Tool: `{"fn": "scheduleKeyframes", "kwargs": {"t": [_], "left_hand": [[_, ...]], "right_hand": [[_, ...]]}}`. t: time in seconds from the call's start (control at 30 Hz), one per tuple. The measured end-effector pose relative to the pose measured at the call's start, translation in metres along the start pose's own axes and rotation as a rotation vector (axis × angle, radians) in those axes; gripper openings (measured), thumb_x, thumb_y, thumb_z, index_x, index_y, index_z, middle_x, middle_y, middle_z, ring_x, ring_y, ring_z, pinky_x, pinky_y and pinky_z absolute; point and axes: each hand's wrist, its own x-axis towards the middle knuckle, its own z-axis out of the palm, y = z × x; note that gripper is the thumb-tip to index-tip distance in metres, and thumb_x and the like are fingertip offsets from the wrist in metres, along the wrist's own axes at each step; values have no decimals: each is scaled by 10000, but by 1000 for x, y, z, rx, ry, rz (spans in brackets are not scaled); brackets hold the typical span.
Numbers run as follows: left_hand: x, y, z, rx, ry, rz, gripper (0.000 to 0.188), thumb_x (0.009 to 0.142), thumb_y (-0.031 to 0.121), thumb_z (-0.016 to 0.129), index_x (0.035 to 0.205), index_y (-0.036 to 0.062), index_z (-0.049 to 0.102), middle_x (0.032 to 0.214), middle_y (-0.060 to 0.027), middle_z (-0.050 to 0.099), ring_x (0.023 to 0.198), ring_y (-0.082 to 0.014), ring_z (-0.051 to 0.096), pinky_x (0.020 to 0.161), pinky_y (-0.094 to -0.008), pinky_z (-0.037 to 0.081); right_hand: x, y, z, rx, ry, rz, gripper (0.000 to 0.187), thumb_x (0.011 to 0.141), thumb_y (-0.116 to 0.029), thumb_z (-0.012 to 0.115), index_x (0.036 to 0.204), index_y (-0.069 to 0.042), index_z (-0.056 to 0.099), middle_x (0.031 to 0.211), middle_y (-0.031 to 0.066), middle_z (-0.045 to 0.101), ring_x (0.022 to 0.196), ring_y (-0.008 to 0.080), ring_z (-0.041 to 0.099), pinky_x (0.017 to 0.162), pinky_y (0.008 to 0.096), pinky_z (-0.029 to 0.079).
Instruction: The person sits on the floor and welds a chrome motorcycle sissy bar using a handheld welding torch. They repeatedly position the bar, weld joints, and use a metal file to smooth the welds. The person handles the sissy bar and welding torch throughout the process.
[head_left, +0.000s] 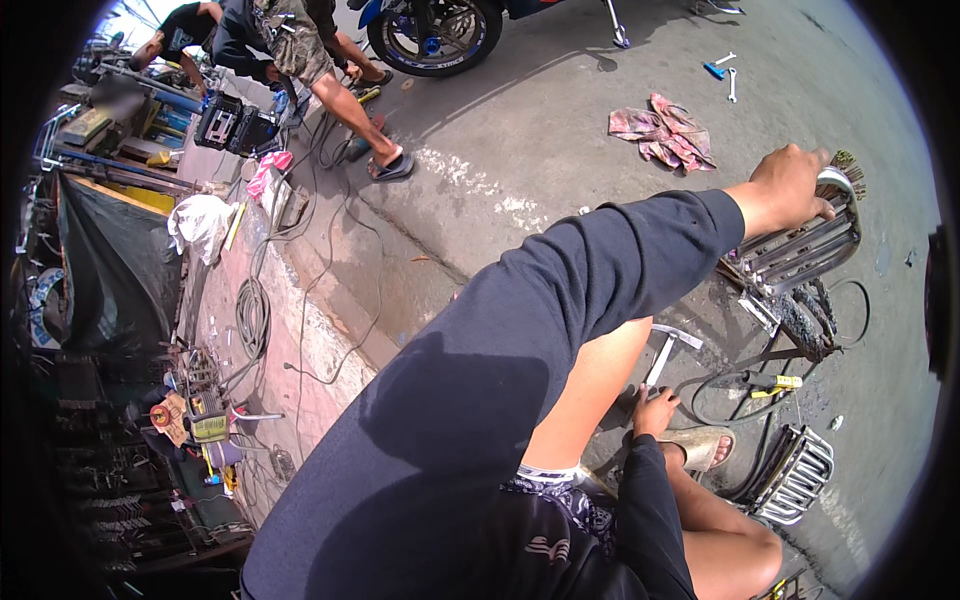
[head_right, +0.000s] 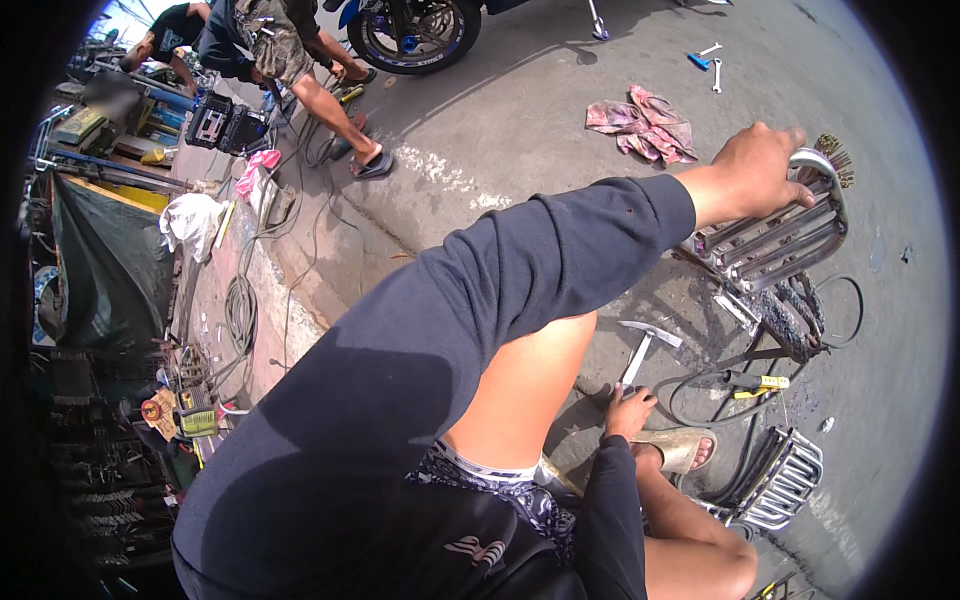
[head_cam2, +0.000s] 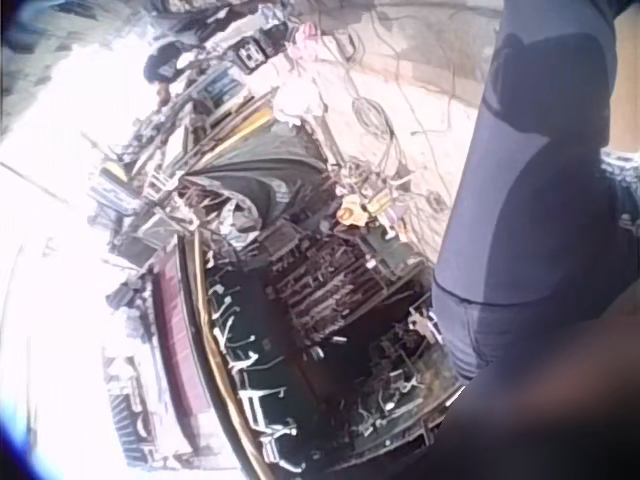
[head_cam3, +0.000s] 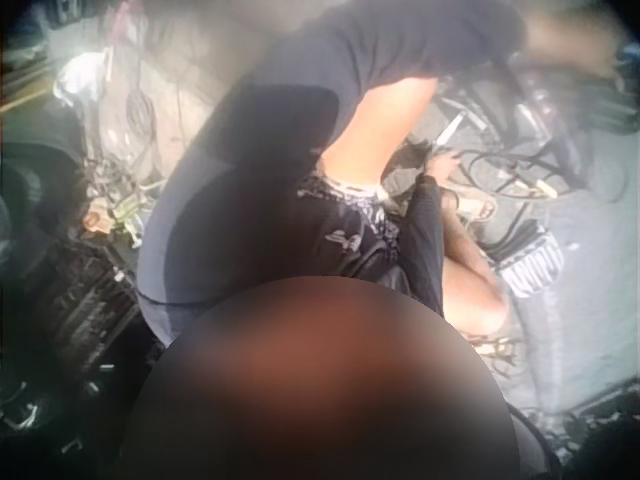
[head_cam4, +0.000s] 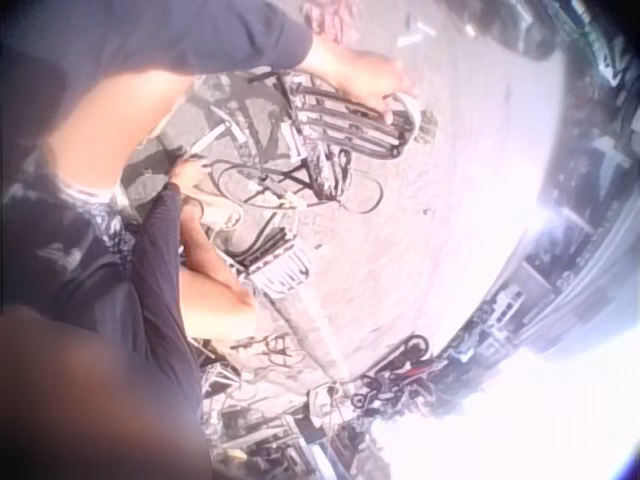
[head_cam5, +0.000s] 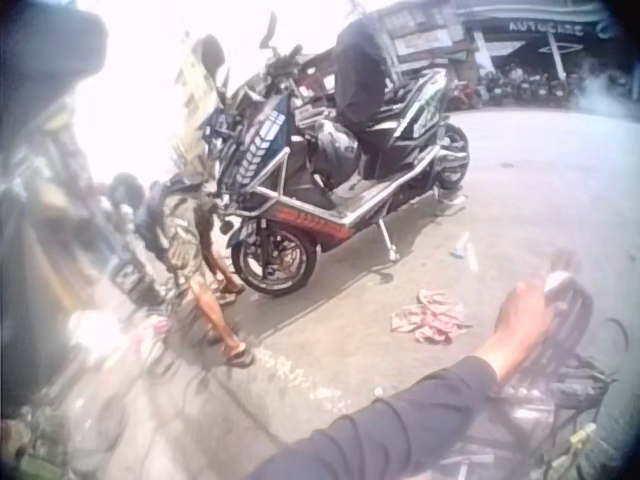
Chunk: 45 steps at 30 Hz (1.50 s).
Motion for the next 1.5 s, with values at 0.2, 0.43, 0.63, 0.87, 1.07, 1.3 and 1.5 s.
{"fn": "scheduleKeyframes", "kwargs": {"t": [0.2, 0.43, 0.63, 0.87, 1.07, 1.3, 1.5], "left_hand": [[-10, -2, 1, -36, 31, 43, 656, 755, 422, 900, 1184, -6, 646, 956, -262, 738, 964, -452, 723, 890, -486, 584], [-3, -5, 5, -34, 3, 144, 711, 839, 399, 835, 1347, -31, 586, 986, -263, 744, 950, -411, 732, 852, -463, 577], [5, 0, 7, 65, -15, 166, 786, 807, 461, 859, 1333, -60, 596, 985, -267, 741, 946, -411, 727, 852, -457, 572], [18, -12, 13, 98, -14, 161, 822, 791, 492, 866, 1335, -62, 596, 1006, -271, 736, 970, -404, 721, 868, -459, 562], [17, 1, 10, 90, 47, 245, 694, 775, 408, 891, 1234, -61, 664, 974, -273, 739, 924, -390, 734, 843, -454, 565], [16, 6, 5, 62, 65, 220, 643, 791, 341, 885, 1242, -59, 661, 1017, -252, 752, 932, -358, 744, 850, -430, 576], [17, 11, 0, 126, -20, 59, 617, 793, 316, 889, 1240, -48, 667, 1002, -230, 757, 925, -321, 741, 849, -410, 573]], "right_hand": [[-17, 15, 42, 64, -153, -8, 569, 946, -255, 709, 1343, -7, 386, 1243, 301, 577, 1073, 523, 659, 897, 571, 546], [4, -19, -11, 195, -37, 75, 443, 850, -35, 658, 1219, 82, 442, 1199, 338, 577, 1055, 530, 657, 915, 556, 552], [4, -34, -133, 438, -32, 139, 537, 978, -485, 599, 1028, 44, 671, 954, 318, 714, 982, 499, 691, 871, 526, 520], [-61, -12, -184, 649, 240, 21, 480, 1045, -465, 603, 963, 8, 599, 647, 183, 586, 565, 293, 525, 587, 423, 449], [-20, -23, -200, 685, 427, -147, 381, 1057, -371, 621, 987, 2, 594, 607, 135, 533, 543, 198, 447, 552, 366, 416], [-1, -33, -202, 672, 458, -122, 352, 1058, -335, 625, 962, 1, 580, 623, 133, 584, 527, 208, 550, 538, 373, 435], [-3, -34, -173, 764, 616, -223, 303, 1059, -314, 627, 979, -24, 593, 644, 119, 603, 538, 200, 566, 541, 370, 440]]}}
